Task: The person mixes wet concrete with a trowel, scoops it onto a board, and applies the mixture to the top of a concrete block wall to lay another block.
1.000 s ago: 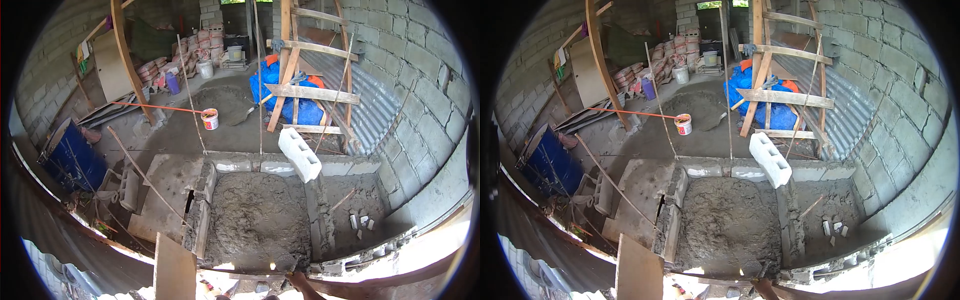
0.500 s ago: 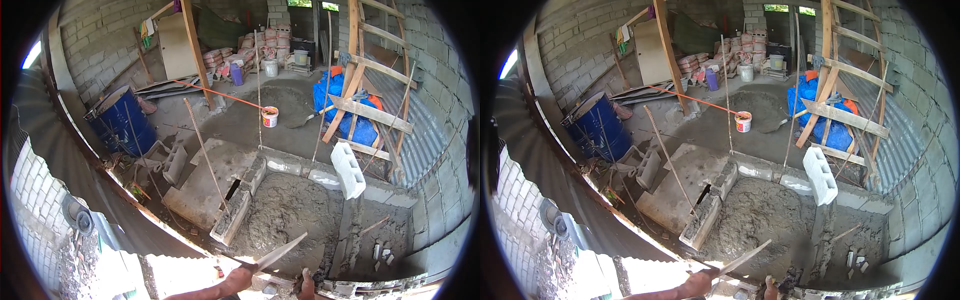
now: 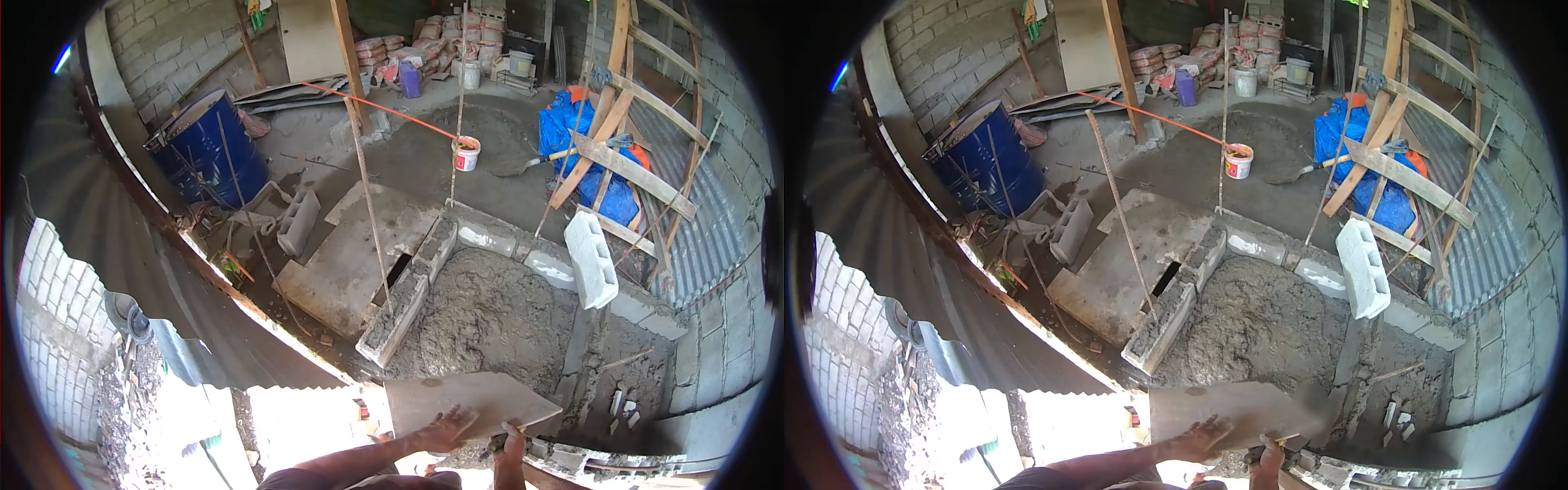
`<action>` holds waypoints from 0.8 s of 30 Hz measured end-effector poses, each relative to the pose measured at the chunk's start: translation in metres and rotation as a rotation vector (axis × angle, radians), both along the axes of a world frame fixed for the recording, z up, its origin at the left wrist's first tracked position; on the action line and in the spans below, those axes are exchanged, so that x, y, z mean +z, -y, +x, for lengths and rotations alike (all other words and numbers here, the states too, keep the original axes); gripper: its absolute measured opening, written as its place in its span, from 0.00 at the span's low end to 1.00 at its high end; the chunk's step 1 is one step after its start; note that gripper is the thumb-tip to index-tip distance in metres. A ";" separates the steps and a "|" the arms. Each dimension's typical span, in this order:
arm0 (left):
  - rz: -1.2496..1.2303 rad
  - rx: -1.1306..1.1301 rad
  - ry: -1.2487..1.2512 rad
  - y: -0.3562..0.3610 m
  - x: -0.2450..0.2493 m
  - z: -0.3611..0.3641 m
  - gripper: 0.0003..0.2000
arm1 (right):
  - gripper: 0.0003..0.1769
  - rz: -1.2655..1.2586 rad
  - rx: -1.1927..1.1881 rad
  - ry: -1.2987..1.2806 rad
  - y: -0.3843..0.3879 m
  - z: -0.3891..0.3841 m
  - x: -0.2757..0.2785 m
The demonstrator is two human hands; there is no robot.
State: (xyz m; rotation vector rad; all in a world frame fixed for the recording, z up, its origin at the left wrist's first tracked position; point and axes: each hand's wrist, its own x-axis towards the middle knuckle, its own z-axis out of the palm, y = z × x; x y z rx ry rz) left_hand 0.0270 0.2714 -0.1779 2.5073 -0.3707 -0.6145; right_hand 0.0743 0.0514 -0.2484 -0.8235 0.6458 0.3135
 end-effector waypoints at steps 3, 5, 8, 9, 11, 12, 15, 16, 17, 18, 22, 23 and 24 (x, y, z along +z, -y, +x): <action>-0.134 0.653 0.113 -0.049 -0.021 -0.029 0.53 | 0.15 -0.040 0.061 -0.023 0.028 -0.012 -0.010; -0.106 1.067 0.024 -0.082 -0.036 -0.047 0.53 | 0.19 0.005 0.082 0.010 0.049 -0.011 -0.022; -1.043 1.337 -0.802 -0.108 -0.036 -0.064 0.49 | 0.20 0.001 -0.076 -0.033 0.042 -0.001 0.004; -1.318 1.241 -0.907 -0.107 -0.065 -0.070 0.46 | 0.21 0.052 0.003 -0.025 0.048 -0.002 0.012; -1.703 1.000 -0.974 -0.094 -0.077 -0.067 0.38 | 0.21 0.065 -0.041 -0.020 0.046 -0.006 -0.001; -1.704 1.007 -0.976 -0.080 -0.074 -0.057 0.38 | 0.21 0.072 -0.079 -0.009 0.048 -0.010 -0.008; -1.714 1.119 -0.847 -0.055 -0.075 -0.037 0.31 | 0.22 0.166 -0.127 -0.036 0.041 -0.023 -0.025; -1.616 1.126 -0.857 -0.056 -0.078 -0.032 0.29 | 0.22 0.192 -0.090 -0.048 0.043 -0.025 -0.034; -1.613 1.170 -0.813 -0.057 -0.074 -0.028 0.29 | 0.17 0.224 -0.006 -0.092 0.054 -0.026 -0.045; -1.576 1.162 -0.788 -0.057 -0.066 -0.023 0.26 | 0.12 0.256 0.076 -0.134 0.059 -0.029 -0.056; -1.360 1.094 -0.555 -0.067 -0.059 -0.029 0.25 | 0.09 0.275 0.376 -0.235 0.064 -0.058 -0.098; -1.323 1.082 -0.457 -0.071 -0.039 -0.027 0.21 | 0.12 0.277 0.379 -0.405 0.066 -0.071 -0.111; -1.317 1.099 -0.445 -0.086 -0.050 -0.028 0.21 | 0.16 0.270 0.379 -0.577 0.066 -0.078 -0.119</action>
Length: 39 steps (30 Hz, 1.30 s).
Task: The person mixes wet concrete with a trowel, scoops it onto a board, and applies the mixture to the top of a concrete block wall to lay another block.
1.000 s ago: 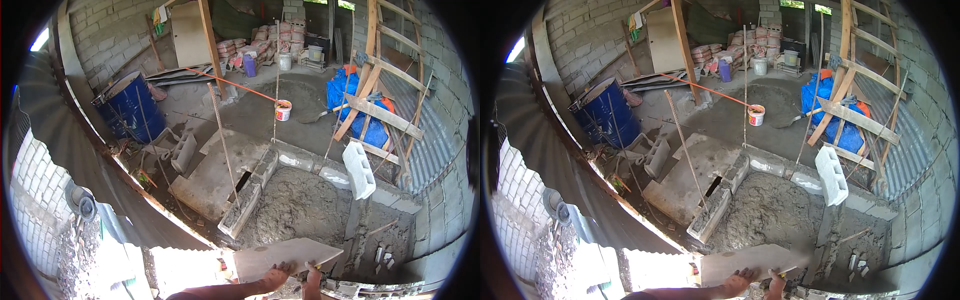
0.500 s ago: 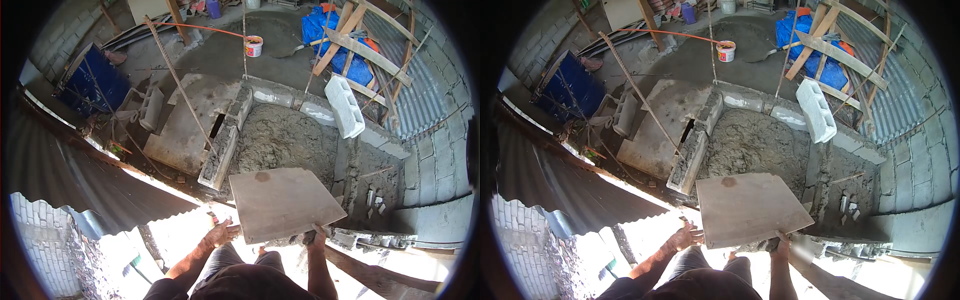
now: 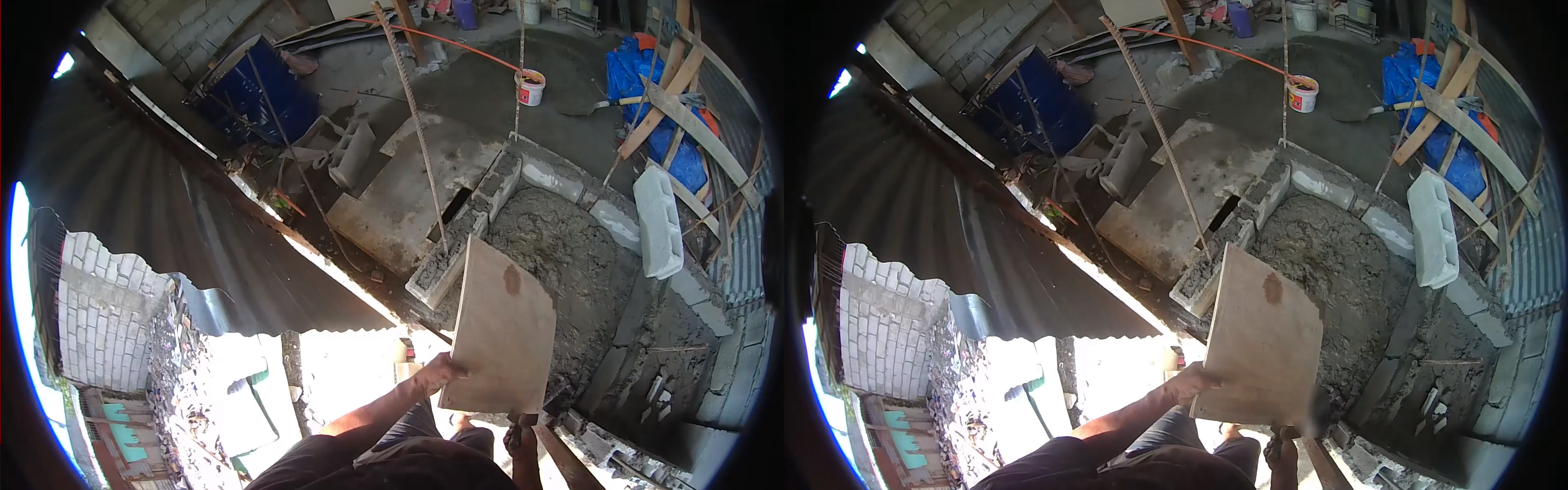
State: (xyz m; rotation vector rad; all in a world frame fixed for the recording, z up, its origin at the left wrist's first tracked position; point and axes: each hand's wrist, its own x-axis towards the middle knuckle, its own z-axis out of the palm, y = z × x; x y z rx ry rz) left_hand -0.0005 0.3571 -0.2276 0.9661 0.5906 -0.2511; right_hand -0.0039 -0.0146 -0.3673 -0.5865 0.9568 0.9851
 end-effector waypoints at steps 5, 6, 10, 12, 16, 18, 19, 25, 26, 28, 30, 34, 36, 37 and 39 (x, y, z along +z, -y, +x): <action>0.771 -0.365 -0.018 -0.026 0.078 0.019 0.19 | 0.17 -0.111 0.092 0.042 0.004 -0.025 -0.018; 0.876 -0.382 -0.056 -0.028 0.084 0.024 0.22 | 0.17 -0.072 0.010 0.045 0.007 -0.023 -0.019; 1.017 -0.404 -0.152 -0.042 0.097 0.033 0.23 | 0.15 -0.168 -0.051 0.120 0.016 0.009 -0.017; 1.005 -0.411 -0.194 -0.051 0.091 0.039 0.22 | 0.24 -0.328 -0.048 0.255 -0.003 0.033 0.020; 1.031 -0.387 -0.219 -0.065 0.072 0.035 0.18 | 0.23 -0.275 0.029 0.405 0.004 0.062 0.034; 1.058 -0.317 -0.169 -0.066 0.045 0.030 0.16 | 0.21 -0.385 0.213 0.482 -0.014 0.074 0.070; 1.123 -0.337 -0.135 -0.065 0.031 0.028 0.15 | 0.14 -0.471 0.307 0.460 0.000 0.086 0.053; 1.128 -0.354 -0.138 -0.042 0.034 0.003 0.19 | 0.22 -1.198 1.045 1.067 0.023 0.140 -0.031; 1.154 -0.322 -0.123 -0.035 0.035 -0.005 0.17 | 0.27 -1.071 0.917 1.084 0.033 0.148 -0.049; 1.117 -0.311 -0.197 -0.022 0.033 -0.019 0.22 | 0.28 -1.302 1.534 1.060 0.016 0.167 -0.035; 0.973 -0.281 -0.195 -0.024 0.045 -0.031 0.24 | 0.29 -1.342 1.500 1.152 0.031 0.187 -0.062; 0.627 -0.208 -0.398 -0.041 0.060 -0.066 0.22 | 0.31 -1.248 1.379 1.262 0.021 0.198 -0.120; 0.625 -0.192 -0.127 -0.040 0.037 -0.092 0.21 | 0.31 -1.225 1.324 1.222 0.018 0.202 -0.119; 0.550 -0.085 -0.093 -0.034 0.042 -0.103 0.20 | 0.32 -1.214 1.290 1.208 0.021 0.201 -0.118; 0.512 -0.039 -0.150 -0.023 0.046 -0.112 0.20 | 0.32 -1.180 1.225 1.185 0.026 0.202 -0.123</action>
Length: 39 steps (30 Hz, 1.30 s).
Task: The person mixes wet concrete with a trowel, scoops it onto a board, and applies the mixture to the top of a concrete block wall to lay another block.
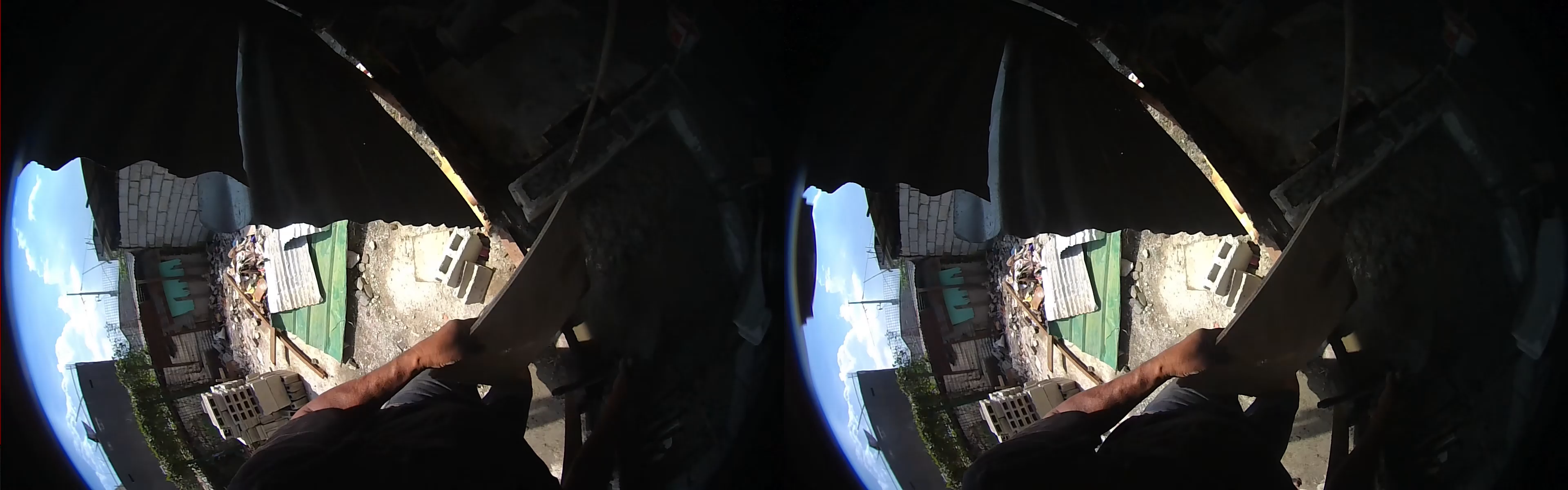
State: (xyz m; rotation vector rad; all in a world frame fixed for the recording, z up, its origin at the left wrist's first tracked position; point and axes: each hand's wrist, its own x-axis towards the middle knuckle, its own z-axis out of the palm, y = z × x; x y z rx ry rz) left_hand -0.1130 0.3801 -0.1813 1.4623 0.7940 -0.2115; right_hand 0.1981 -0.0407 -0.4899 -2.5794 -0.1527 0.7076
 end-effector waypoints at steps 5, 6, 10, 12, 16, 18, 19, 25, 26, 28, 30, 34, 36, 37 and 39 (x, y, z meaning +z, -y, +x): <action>-0.009 0.134 0.134 0.027 0.011 0.031 0.18 | 0.32 0.233 -0.232 0.041 0.009 0.013 0.003; 0.056 -0.019 -0.009 0.024 0.026 0.046 0.19 | 0.33 0.308 -0.298 0.043 0.010 0.019 0.009; 0.412 -0.313 -0.055 0.002 0.131 0.073 0.22 | 0.35 0.631 -0.618 -0.202 -0.012 0.037 0.063; 0.444 -0.322 -0.121 -0.009 0.193 0.060 0.21 | 0.35 0.591 -0.643 -0.232 -0.017 0.044 0.092; 0.424 -0.135 -0.262 -0.013 0.289 0.026 0.18 | 0.35 0.414 -0.512 -0.059 0.030 0.070 0.035; 0.393 0.034 -0.388 -0.008 0.321 0.020 0.17 | 0.35 0.365 -0.458 0.001 0.035 0.076 0.027; 0.398 0.079 -0.396 -0.010 0.323 0.006 0.17 | 0.36 0.342 -0.569 -0.080 0.023 0.069 0.051; 0.541 0.237 -0.375 -0.021 0.314 0.025 0.16 | 0.34 0.307 -0.866 -0.400 -0.028 0.032 0.137; 0.611 0.231 -0.343 -0.027 0.306 0.034 0.16 | 0.34 0.291 -0.873 -0.444 -0.023 0.027 0.121; 0.765 0.228 -0.314 -0.045 0.279 0.051 0.17 | 0.33 0.323 -0.802 -0.291 0.014 0.016 0.028; 0.927 0.243 -0.252 -0.062 0.249 0.074 0.18 | 0.32 0.349 -0.733 -0.131 0.017 0.011 0.019; 1.079 0.355 -0.110 -0.126 0.207 0.140 0.16 | 0.31 0.195 -0.368 -0.156 0.035 -0.008 0.010; 1.105 0.407 0.032 -0.181 0.169 0.168 0.16 | 0.31 0.153 -0.241 -0.062 0.038 -0.016 0.005; 1.107 0.444 0.137 -0.208 0.146 0.183 0.16 | 0.32 0.201 -0.421 -0.237 0.038 -0.027 0.024; 1.101 0.508 0.277 -0.261 0.090 0.213 0.17 | 0.32 0.255 -0.606 -0.405 0.024 -0.037 0.041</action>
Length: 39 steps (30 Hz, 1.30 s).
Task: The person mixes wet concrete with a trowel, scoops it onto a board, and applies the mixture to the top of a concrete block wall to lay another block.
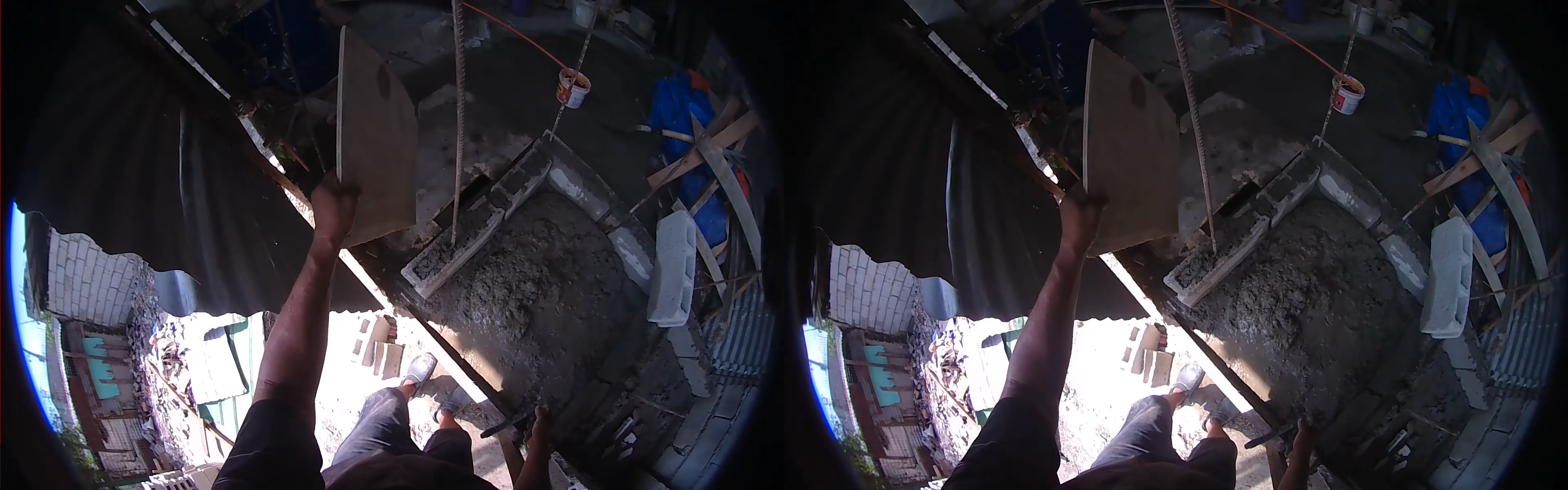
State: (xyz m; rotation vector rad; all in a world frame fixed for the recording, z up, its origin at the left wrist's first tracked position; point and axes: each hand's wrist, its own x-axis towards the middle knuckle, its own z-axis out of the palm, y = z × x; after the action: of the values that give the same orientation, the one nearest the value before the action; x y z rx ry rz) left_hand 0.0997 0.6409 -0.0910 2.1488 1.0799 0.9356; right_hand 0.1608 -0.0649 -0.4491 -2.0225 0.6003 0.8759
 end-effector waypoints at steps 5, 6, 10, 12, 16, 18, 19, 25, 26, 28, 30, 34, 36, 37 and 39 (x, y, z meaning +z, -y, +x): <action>0.020 0.113 0.262 -0.065 -0.070 0.085 0.19 | 0.23 -0.023 0.147 0.508 0.021 -0.051 -0.019; 0.011 0.100 0.272 -0.073 -0.081 0.100 0.19 | 0.21 0.011 0.119 0.420 0.017 -0.058 -0.006; -0.097 0.172 0.524 -0.099 -0.131 0.159 0.18 | 0.12 0.190 0.066 0.239 -0.026 -0.085 0.054; -0.213 0.169 0.712 -0.110 -0.166 0.184 0.18 | 0.10 0.225 0.042 0.204 -0.057 -0.094 0.086; -0.998 0.326 0.413 -0.109 -0.288 0.182 0.18 | 0.13 0.005 0.032 0.110 -0.062 -0.127 0.056; -0.590 0.210 -0.059 -0.142 -0.447 0.139 0.18 | 0.13 -0.098 0.073 0.016 -0.107 -0.123 0.108; -0.614 0.383 0.102 -0.106 -0.418 0.121 0.17 | 0.13 -0.103 0.068 0.016 -0.104 -0.130 0.108; -0.907 0.149 0.519 0.070 -0.273 0.013 0.18 | 0.11 0.055 -0.063 0.099 -0.088 -0.133 0.060; -0.986 0.006 0.493 0.099 -0.272 -0.013 0.19 | 0.13 0.065 -0.069 0.118 -0.103 -0.122 0.063; -0.938 -0.485 0.005 0.151 -0.258 -0.078 0.21 | 0.14 0.118 -0.022 0.022 -0.156 -0.096 0.115; -1.138 -0.830 -0.459 0.177 -0.231 -0.145 0.25 | 0.15 0.170 0.121 0.099 -0.158 -0.084 0.085; -0.933 -0.650 -0.971 0.211 -0.311 -0.347 0.31 | 0.14 0.135 0.315 0.073 -0.191 -0.074 0.058; -0.797 -0.278 -1.108 0.218 -0.332 -0.451 0.32 | 0.12 0.192 0.363 0.164 -0.178 -0.088 0.011; -0.900 -0.080 -1.071 0.213 -0.329 -0.489 0.31 | 0.12 0.220 0.363 0.183 -0.170 -0.099 -0.012; -1.142 0.310 -0.880 0.210 -0.307 -0.527 0.30 | 0.11 0.340 0.310 0.168 -0.170 -0.115 -0.029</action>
State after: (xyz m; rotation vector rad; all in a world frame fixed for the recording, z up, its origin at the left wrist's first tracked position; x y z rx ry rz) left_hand -0.4276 0.4313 -0.3983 1.3364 1.7705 -0.5879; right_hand 0.0459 0.1053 -0.4778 -1.8750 0.0362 0.9055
